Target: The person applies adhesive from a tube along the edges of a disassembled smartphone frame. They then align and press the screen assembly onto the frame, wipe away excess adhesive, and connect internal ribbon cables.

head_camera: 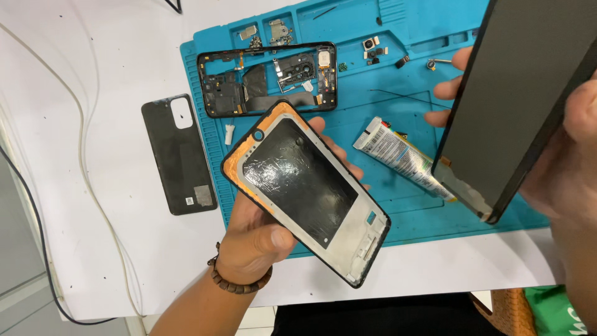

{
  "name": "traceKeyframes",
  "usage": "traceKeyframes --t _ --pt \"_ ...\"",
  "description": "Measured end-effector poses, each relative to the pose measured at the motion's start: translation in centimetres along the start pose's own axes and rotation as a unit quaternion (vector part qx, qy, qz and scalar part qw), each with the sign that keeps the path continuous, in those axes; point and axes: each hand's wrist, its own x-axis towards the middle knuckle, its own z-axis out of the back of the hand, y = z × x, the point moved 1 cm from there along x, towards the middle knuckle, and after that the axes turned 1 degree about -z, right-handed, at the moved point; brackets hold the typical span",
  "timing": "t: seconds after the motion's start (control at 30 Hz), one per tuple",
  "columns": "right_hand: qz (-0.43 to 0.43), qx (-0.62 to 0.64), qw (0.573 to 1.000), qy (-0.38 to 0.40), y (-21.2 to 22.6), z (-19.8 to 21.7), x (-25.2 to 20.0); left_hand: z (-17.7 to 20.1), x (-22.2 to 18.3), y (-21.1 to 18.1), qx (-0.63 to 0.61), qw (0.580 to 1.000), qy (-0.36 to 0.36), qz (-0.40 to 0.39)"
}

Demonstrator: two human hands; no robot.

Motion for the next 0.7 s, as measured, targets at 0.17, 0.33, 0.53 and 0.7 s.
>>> traceKeyframes --t 0.17,0.33,0.53,0.7 --pt "-0.105 -0.014 0.994 -0.029 0.6 0.3 1.7 0.1 0.1 -0.2 -0.046 0.999 0.007 0.010" --pt "0.335 -0.471 0.815 0.047 -5.6 9.5 3.1 0.0 0.0 -0.4 -0.060 0.998 0.008 0.018" --pt "0.002 -0.216 0.967 -0.134 -1.5 4.1 2.7 -0.1 0.0 -0.6 -0.059 0.998 0.008 0.001" --pt "0.076 -0.387 0.911 -0.116 0.5 2.1 2.1 0.4 -0.4 -0.4 -0.052 0.999 0.006 0.005"
